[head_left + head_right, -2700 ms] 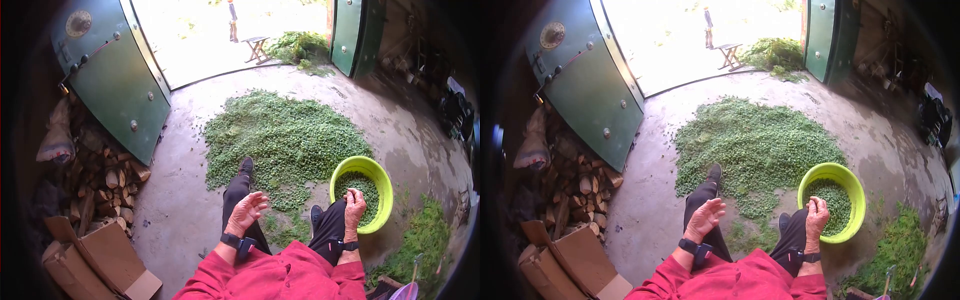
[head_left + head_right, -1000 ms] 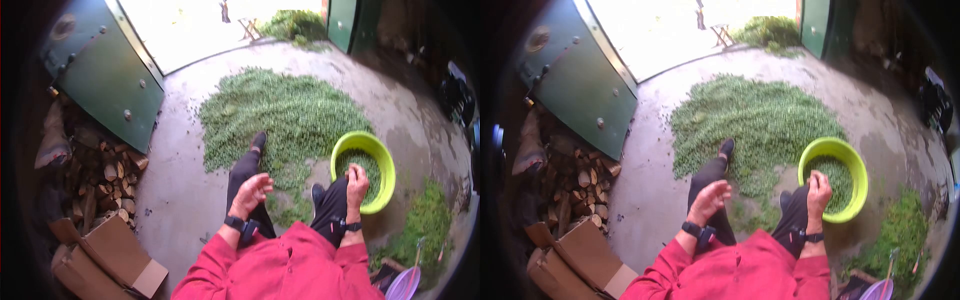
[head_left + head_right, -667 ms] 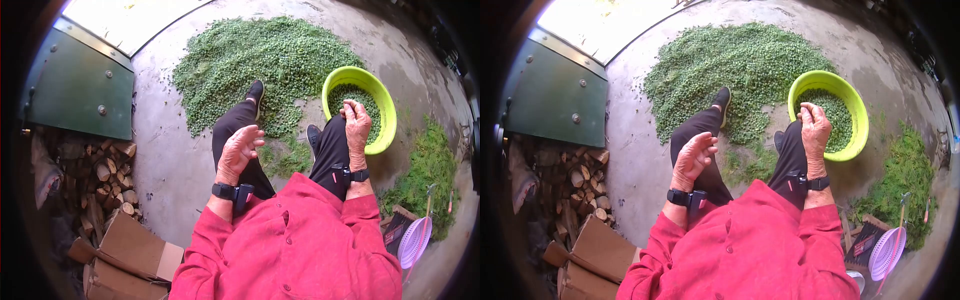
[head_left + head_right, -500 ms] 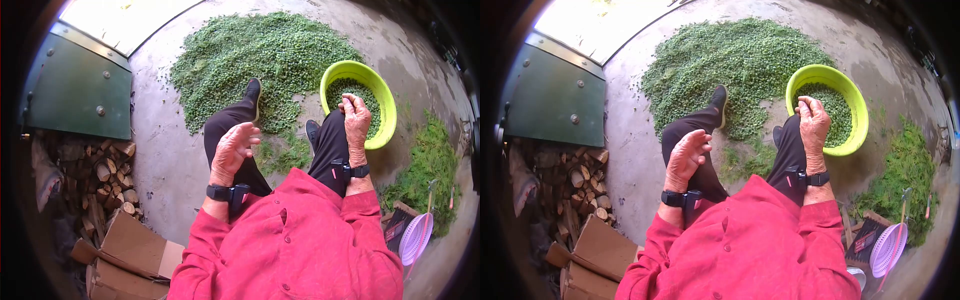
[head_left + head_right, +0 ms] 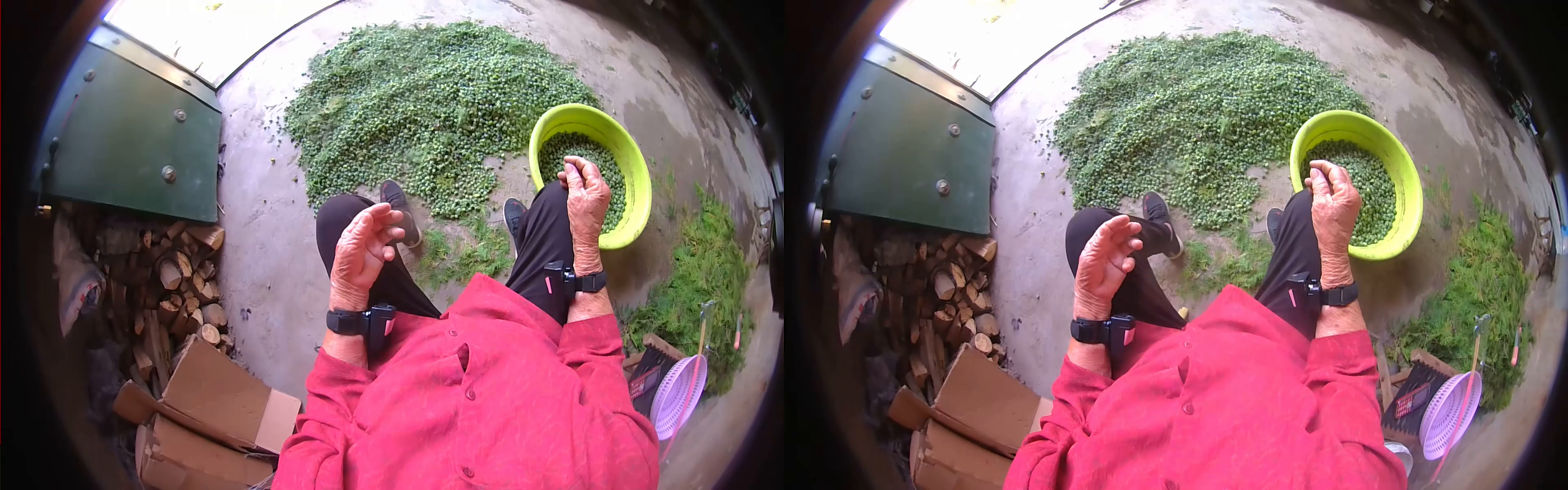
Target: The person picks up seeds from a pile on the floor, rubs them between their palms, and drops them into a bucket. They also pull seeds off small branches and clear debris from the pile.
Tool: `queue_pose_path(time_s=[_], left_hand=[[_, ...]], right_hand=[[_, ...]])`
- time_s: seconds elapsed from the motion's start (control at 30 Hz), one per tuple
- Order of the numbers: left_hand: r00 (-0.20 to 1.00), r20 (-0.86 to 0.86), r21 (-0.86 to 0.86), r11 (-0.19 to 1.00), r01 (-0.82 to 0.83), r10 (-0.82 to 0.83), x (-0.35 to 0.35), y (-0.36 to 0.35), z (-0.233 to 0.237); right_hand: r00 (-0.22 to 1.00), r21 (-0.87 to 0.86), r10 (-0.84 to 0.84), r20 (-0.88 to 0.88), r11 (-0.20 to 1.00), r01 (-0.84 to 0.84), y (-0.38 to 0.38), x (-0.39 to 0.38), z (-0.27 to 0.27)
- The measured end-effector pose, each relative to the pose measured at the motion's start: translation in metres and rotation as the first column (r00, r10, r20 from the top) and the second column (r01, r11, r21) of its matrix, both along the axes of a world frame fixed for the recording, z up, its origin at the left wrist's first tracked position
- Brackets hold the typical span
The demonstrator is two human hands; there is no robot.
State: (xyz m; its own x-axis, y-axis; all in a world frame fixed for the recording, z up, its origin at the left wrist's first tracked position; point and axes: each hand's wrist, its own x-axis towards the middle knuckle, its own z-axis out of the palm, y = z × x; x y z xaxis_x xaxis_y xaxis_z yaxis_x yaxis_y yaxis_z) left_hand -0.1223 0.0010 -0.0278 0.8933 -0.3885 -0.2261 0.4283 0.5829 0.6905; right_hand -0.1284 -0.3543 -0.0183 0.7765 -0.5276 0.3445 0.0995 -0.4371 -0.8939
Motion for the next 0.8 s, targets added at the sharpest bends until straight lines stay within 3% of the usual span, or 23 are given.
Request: queue_pose_path(time_s=[0.1, 0.13, 0.23, 0.43, 0.57, 0.8], left_hand=[[0.997, -0.072, 0.003, 1.0, -0.01, 0.011, 0.001, 0.0, -0.003], [1.0, 0.014, -0.01, 1.0, 0.002, -0.002, 0.0, 0.001, -0.011], [1.0, 0.02, -0.009, 1.0, 0.014, -0.013, -0.002, -0.012, 0.003], [0.993, 0.074, -0.098, 0.99, 0.103, -0.096, -0.001, -0.033, 0.024], [0.995, 0.065, -0.051, 0.996, 0.076, -0.073, -0.006, -0.033, 0.021], [0.999, 0.021, -0.132, 0.991, 0.027, -0.025, 0.005, -0.025, 0.028]], right_hand=[[1.0, -0.073, 0.009, 0.014, 0.997, -0.008, 0.001, 0.0, 0.005], [1.0, -0.098, 0.006, 0.021, 0.995, -0.004, 0.0, -0.001, 0.005], [0.999, -0.151, 0.01, 0.052, 0.988, -0.003, 0.001, 0.0, 0.004], [0.998, -0.073, 0.012, 0.056, 0.997, -0.008, -0.001, 0.001, -0.003], [0.999, -0.08, 0.01, 0.036, 0.997, -0.007, -0.002, 0.0, -0.005], [0.998, -0.078, 0.059, -0.005, 0.995, -0.059, 0.006, 0.007, -0.004]])
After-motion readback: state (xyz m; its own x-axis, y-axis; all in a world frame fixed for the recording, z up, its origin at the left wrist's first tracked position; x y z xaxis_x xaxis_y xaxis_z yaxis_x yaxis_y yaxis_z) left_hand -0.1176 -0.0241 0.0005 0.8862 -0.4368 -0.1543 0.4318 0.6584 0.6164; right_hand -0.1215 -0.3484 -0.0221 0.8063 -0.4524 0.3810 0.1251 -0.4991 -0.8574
